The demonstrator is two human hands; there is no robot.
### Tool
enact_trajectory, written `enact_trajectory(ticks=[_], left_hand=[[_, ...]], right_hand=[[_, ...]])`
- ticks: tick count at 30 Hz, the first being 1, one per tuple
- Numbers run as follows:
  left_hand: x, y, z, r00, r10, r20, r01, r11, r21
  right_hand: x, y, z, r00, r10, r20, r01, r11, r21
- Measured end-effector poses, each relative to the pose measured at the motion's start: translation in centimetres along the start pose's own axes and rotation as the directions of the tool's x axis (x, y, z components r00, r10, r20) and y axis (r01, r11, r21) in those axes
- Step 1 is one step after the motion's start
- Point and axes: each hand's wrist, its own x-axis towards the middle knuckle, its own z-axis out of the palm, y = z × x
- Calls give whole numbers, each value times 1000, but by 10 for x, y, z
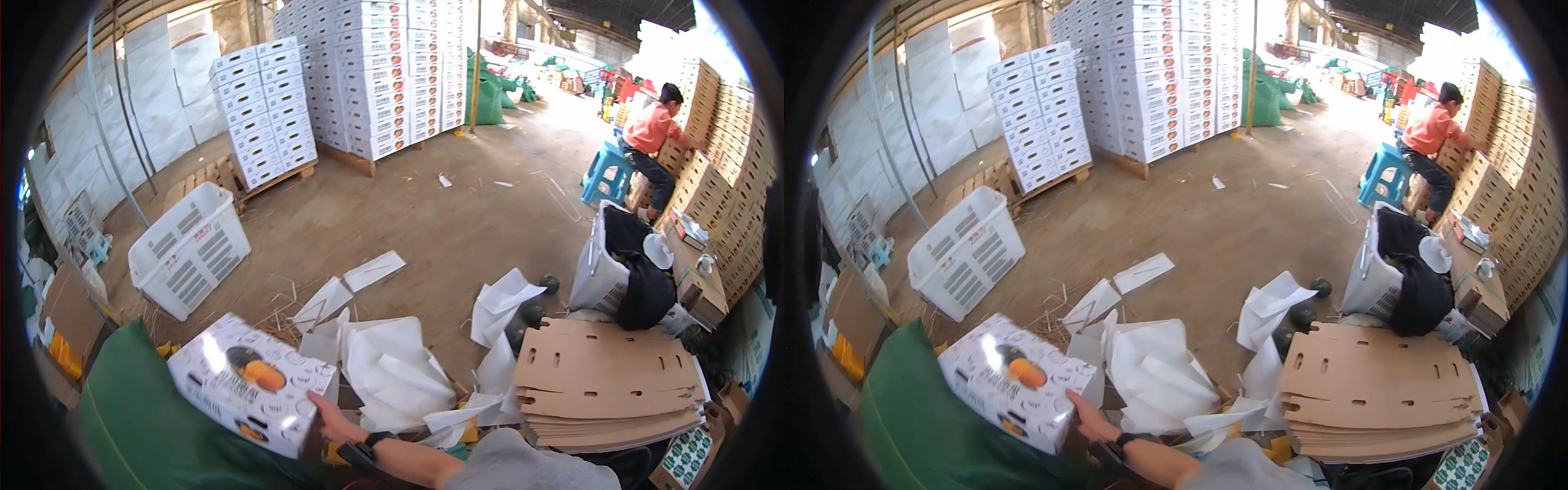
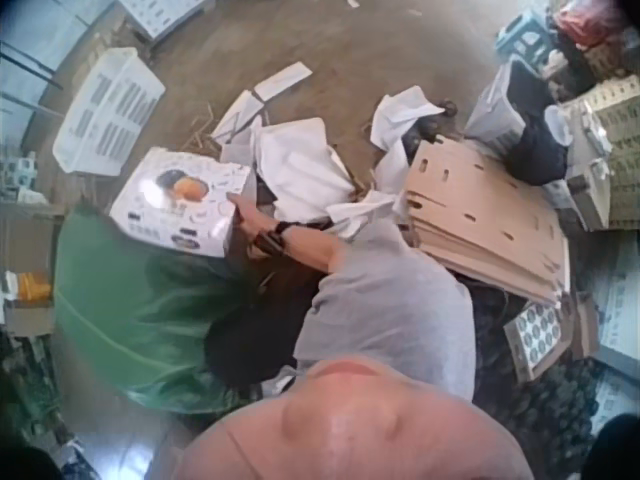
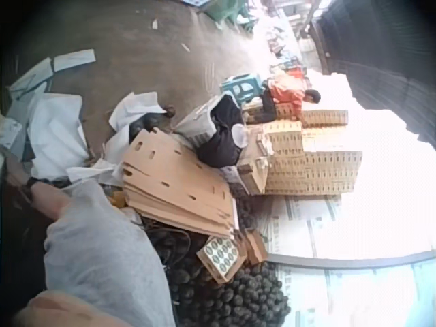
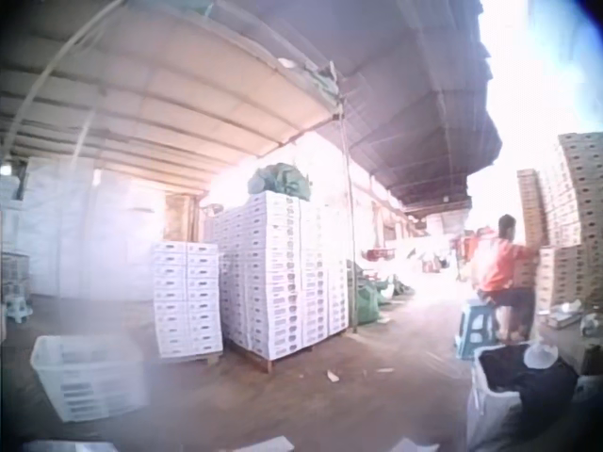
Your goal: The person assembles a cardboard box, weighs individual squash on a scale, places the squash into the box, wraps them in yellow foam nets, and applies stickers to the fruit.
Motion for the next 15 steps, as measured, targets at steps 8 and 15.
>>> enact_trajectory(ticks=[8, 15], left_hand=[[23, -22, -3, 999, -37, -17, 38, 998, 51], [36, -6, -3, 997, -67, -26, 70, 990, 120]], right_hand=[[129, 59, -38, 851, -392, -350, 169, 835, -524], [188, 31, -52, 982, 36, 185, 176, -525, -833]])
